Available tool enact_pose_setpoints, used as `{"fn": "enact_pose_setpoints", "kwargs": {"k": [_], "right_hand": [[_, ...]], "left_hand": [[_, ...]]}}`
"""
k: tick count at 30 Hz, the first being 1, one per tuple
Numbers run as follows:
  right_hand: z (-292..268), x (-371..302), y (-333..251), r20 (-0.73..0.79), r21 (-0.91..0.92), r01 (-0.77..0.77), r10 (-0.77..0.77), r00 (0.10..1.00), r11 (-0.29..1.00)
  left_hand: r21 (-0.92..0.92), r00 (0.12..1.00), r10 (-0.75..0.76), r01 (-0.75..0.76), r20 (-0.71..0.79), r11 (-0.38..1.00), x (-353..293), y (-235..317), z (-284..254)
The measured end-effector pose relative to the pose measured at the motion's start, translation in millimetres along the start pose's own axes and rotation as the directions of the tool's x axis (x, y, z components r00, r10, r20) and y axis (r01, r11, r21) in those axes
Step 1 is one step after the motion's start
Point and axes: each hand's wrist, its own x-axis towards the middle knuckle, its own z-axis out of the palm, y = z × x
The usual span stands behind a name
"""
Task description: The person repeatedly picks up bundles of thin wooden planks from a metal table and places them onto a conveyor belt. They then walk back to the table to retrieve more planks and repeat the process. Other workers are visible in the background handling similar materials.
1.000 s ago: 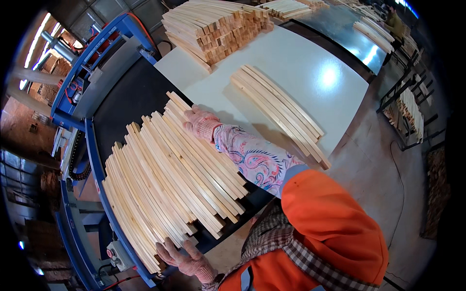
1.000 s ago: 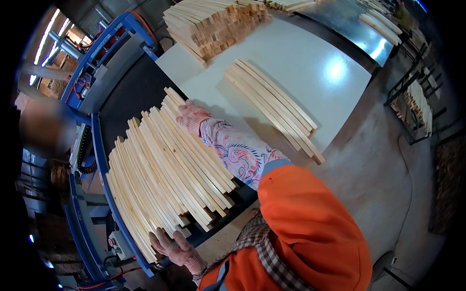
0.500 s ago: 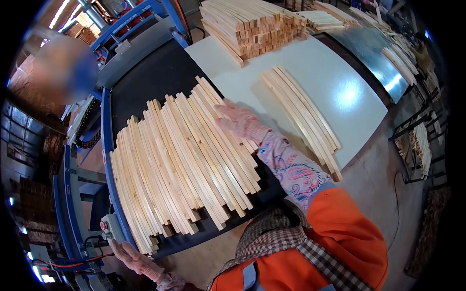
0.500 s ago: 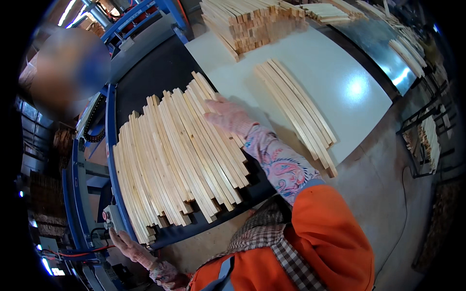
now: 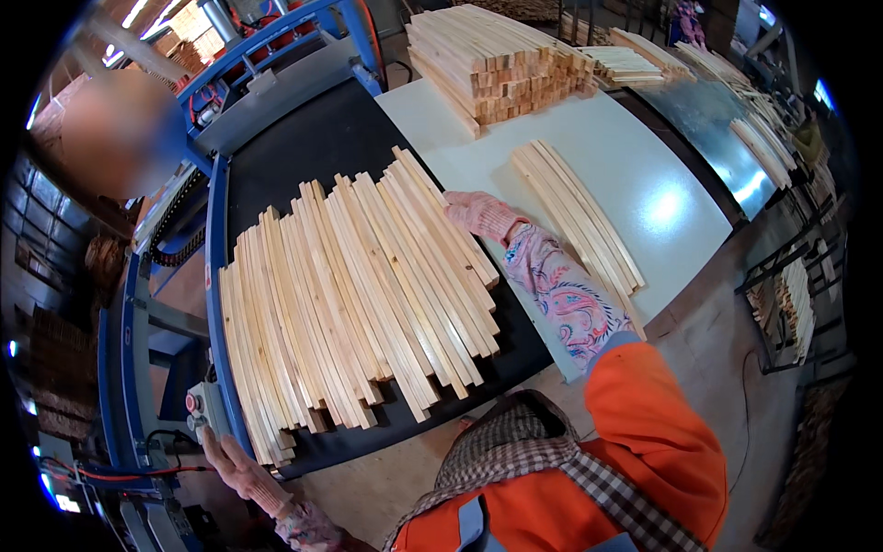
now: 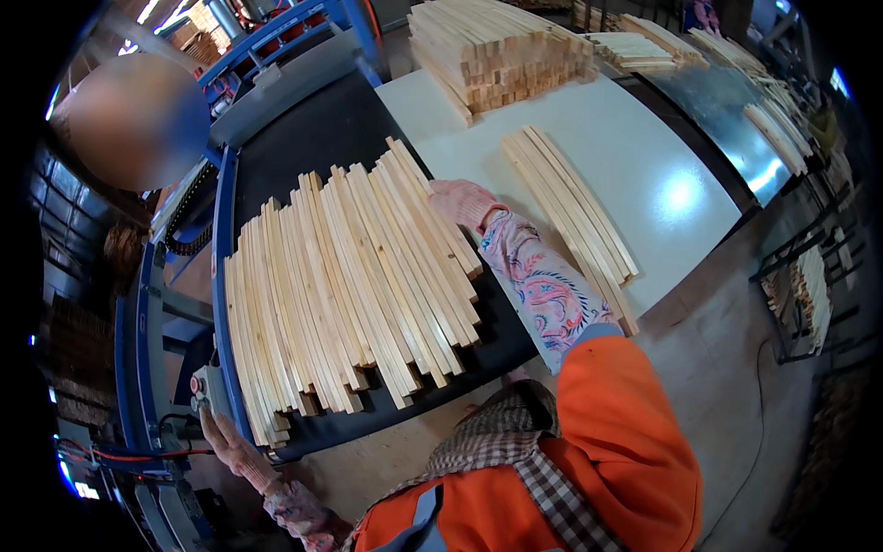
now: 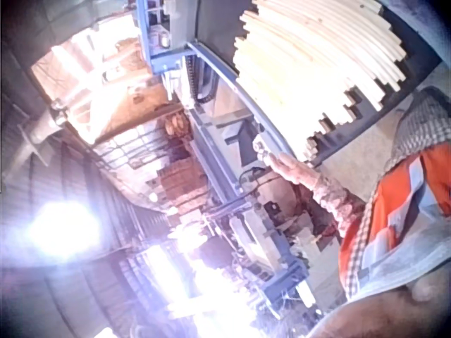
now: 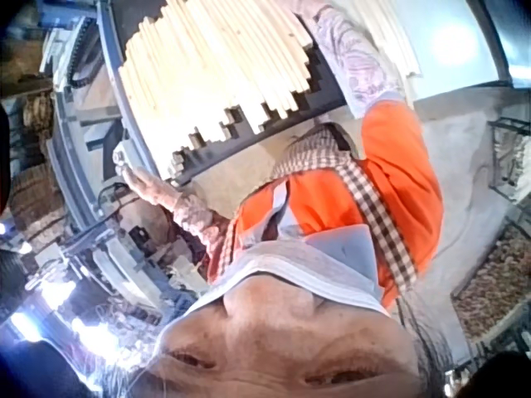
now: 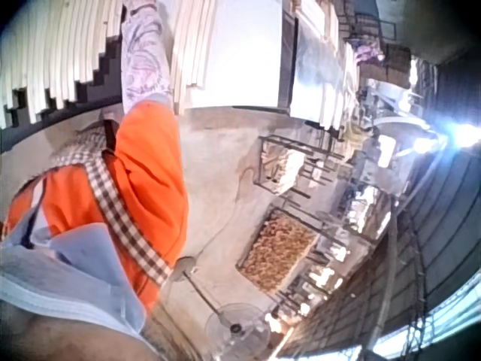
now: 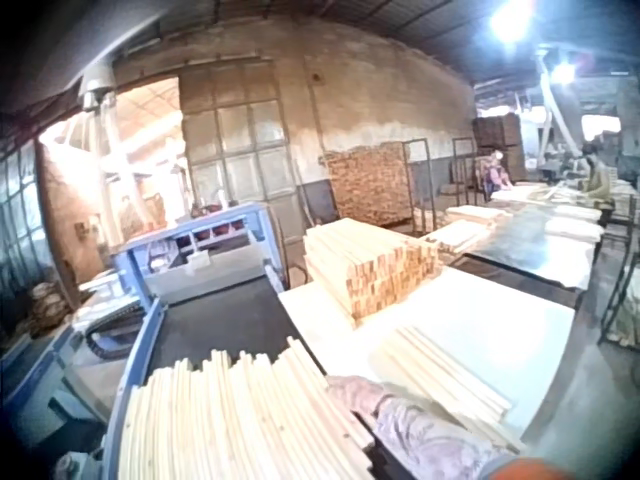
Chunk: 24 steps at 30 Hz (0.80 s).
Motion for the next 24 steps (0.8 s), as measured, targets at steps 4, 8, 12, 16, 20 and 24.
{"fn": "enact_pose_setpoints", "kwargs": {"k": [4, 8, 12, 16, 20, 24], "right_hand": [[9.5, 4.6, 55.2, -0.067, -0.036, 0.346, -0.348, 0.935, 0.937], [1.5, -44.2, 21.8, -0.100, 0.633, 0.001, 0.081, 0.992, 0.774], [5.8, -57.9, 20.6, 0.081, 0.842, -0.226, 0.299, 0.951, 0.491], [20.6, -71.0, 23.5, -0.051, 0.744, -0.089, 0.190, 0.980, 0.662], [10.4, -106.5, 12.6, -0.063, 0.842, -0.099, 0.279, 0.958, 0.530], [7.3, -127.3, 22.0, -0.134, 0.866, -0.132, 0.480, 0.867, 0.482]], "left_hand": [[0.004, 0.997, -0.044, 0.044, -0.060, 0.999, 23.4, -22.3, 7.8], [0.050, 0.973, -0.187, 0.196, -0.136, 0.979, 40.6, -26.8, -3.7], [0.536, 0.993, -0.037, 0.092, -0.113, 0.839, 71.4, -78.6, -44.0], [0.699, 0.996, 0.047, -0.083, 0.070, 0.711, 84.4, -105.0, -58.0], [0.819, 0.990, -0.050, -0.078, 0.129, 0.568, 89.2, -94.0, -32.0], [0.910, 0.975, 0.069, -0.220, 0.209, 0.352, 93.3, -117.7, -40.7]]}}
